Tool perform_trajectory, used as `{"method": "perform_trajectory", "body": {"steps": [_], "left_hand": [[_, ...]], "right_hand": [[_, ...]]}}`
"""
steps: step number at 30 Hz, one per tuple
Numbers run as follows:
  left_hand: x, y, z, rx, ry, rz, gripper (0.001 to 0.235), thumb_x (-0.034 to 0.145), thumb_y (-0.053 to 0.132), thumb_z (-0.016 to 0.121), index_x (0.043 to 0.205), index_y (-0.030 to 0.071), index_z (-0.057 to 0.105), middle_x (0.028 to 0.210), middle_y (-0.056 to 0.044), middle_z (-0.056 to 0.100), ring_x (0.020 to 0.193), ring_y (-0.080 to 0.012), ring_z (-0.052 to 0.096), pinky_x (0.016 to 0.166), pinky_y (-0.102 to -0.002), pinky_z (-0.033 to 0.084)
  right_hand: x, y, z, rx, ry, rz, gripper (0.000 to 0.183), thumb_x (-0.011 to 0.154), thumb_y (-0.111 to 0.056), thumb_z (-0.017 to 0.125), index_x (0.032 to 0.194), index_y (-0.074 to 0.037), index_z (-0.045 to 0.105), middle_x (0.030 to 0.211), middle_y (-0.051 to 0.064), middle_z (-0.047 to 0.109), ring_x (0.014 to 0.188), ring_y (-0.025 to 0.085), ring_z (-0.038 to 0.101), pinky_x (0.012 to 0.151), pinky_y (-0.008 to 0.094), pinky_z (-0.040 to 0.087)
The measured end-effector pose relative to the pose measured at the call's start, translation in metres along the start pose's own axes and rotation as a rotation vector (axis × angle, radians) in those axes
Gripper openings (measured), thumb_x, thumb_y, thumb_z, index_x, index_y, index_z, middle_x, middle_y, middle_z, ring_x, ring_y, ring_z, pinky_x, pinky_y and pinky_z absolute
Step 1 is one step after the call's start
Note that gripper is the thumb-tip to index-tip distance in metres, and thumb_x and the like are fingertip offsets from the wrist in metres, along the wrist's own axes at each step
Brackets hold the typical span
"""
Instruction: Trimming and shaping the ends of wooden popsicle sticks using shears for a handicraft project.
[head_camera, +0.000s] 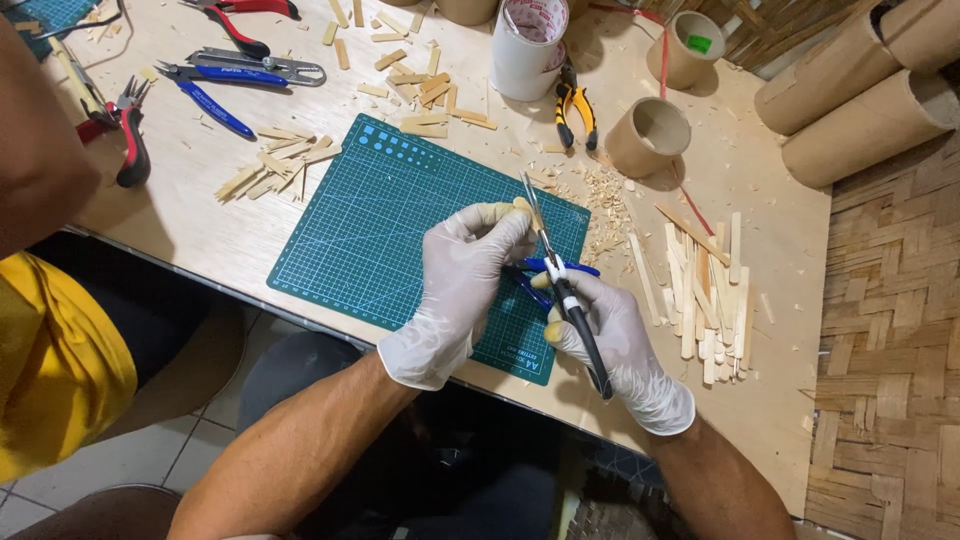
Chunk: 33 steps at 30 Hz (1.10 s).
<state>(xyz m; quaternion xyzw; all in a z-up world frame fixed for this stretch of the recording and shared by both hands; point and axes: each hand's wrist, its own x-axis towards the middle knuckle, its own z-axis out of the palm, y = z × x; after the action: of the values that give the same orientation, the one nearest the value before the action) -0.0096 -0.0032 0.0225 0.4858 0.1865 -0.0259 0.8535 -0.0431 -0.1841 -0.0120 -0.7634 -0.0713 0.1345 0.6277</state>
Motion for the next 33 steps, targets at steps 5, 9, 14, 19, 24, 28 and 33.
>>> {"method": "perform_trajectory", "body": {"steps": [5,9,14,19,24,28,33], "left_hand": [[-0.006,0.003,0.004,-0.013,-0.03,0.012,0.017,0.091,0.015,0.075,0.092,-0.001,0.071,0.084,-0.015,0.071,0.08,-0.0192,0.072,0.077,-0.034,0.063],[-0.003,-0.008,0.001,0.007,-0.057,0.006,0.017,0.09,0.014,0.076,0.092,-0.003,0.072,0.085,-0.016,0.071,0.081,-0.0206,0.074,0.079,-0.036,0.065],[-0.006,-0.008,0.003,0.062,-0.089,0.085,0.016,0.094,0.015,0.072,0.088,0.0,0.072,0.079,-0.013,0.07,0.079,-0.0185,0.072,0.079,-0.036,0.064],[-0.01,-0.007,0.003,0.18,-0.125,0.153,0.018,0.096,0.016,0.069,0.083,0.004,0.074,0.074,-0.011,0.072,0.077,-0.0143,0.07,0.076,-0.034,0.063],[-0.014,-0.011,0.005,0.258,-0.113,0.219,0.016,0.095,0.012,0.068,0.081,0.007,0.074,0.074,-0.008,0.071,0.079,-0.0127,0.064,0.079,-0.033,0.057],[-0.017,-0.014,0.008,0.258,-0.107,0.217,0.018,0.095,0.012,0.068,0.079,0.008,0.074,0.072,-0.007,0.07,0.078,-0.011,0.061,0.079,-0.031,0.055],[-0.021,-0.013,0.009,0.253,-0.079,0.212,0.016,0.094,0.012,0.069,0.079,0.01,0.075,0.072,-0.004,0.07,0.078,-0.0104,0.058,0.077,-0.031,0.053]], "right_hand": [[-0.002,-0.008,0.007,-0.049,0.087,-0.017,0.066,0.065,-0.041,0.094,0.117,-0.007,0.074,0.062,0.004,0.064,0.055,0.006,0.051,0.058,0.018,0.04],[-0.006,-0.03,0.008,-0.202,0.171,-0.032,0.064,0.063,-0.03,0.097,0.119,-0.01,0.074,0.071,0.007,0.069,0.062,0.009,0.054,0.06,0.023,0.046],[-0.008,-0.027,0.01,-0.281,0.227,0.015,0.063,0.061,-0.027,0.098,0.118,-0.015,0.075,0.075,0.007,0.073,0.063,0.012,0.061,0.059,0.023,0.052],[-0.008,-0.026,0.009,-0.335,0.234,0.018,0.066,0.058,-0.029,0.099,0.118,-0.017,0.075,0.076,0.007,0.073,0.065,0.013,0.062,0.06,0.026,0.053],[-0.005,-0.033,0.008,-0.43,0.196,-0.046,0.062,0.058,-0.033,0.097,0.114,-0.019,0.074,0.072,0.008,0.07,0.061,0.018,0.063,0.058,0.033,0.054],[-0.009,-0.024,0.011,-0.431,0.232,-0.062,0.058,0.06,-0.033,0.096,0.112,-0.019,0.075,0.068,0.006,0.068,0.058,0.017,0.061,0.056,0.031,0.053],[-0.01,-0.029,0.019,-0.427,0.289,-0.1,0.053,0.06,-0.032,0.094,0.108,-0.019,0.076,0.061,0.005,0.064,0.052,0.015,0.058,0.05,0.029,0.05]]}}
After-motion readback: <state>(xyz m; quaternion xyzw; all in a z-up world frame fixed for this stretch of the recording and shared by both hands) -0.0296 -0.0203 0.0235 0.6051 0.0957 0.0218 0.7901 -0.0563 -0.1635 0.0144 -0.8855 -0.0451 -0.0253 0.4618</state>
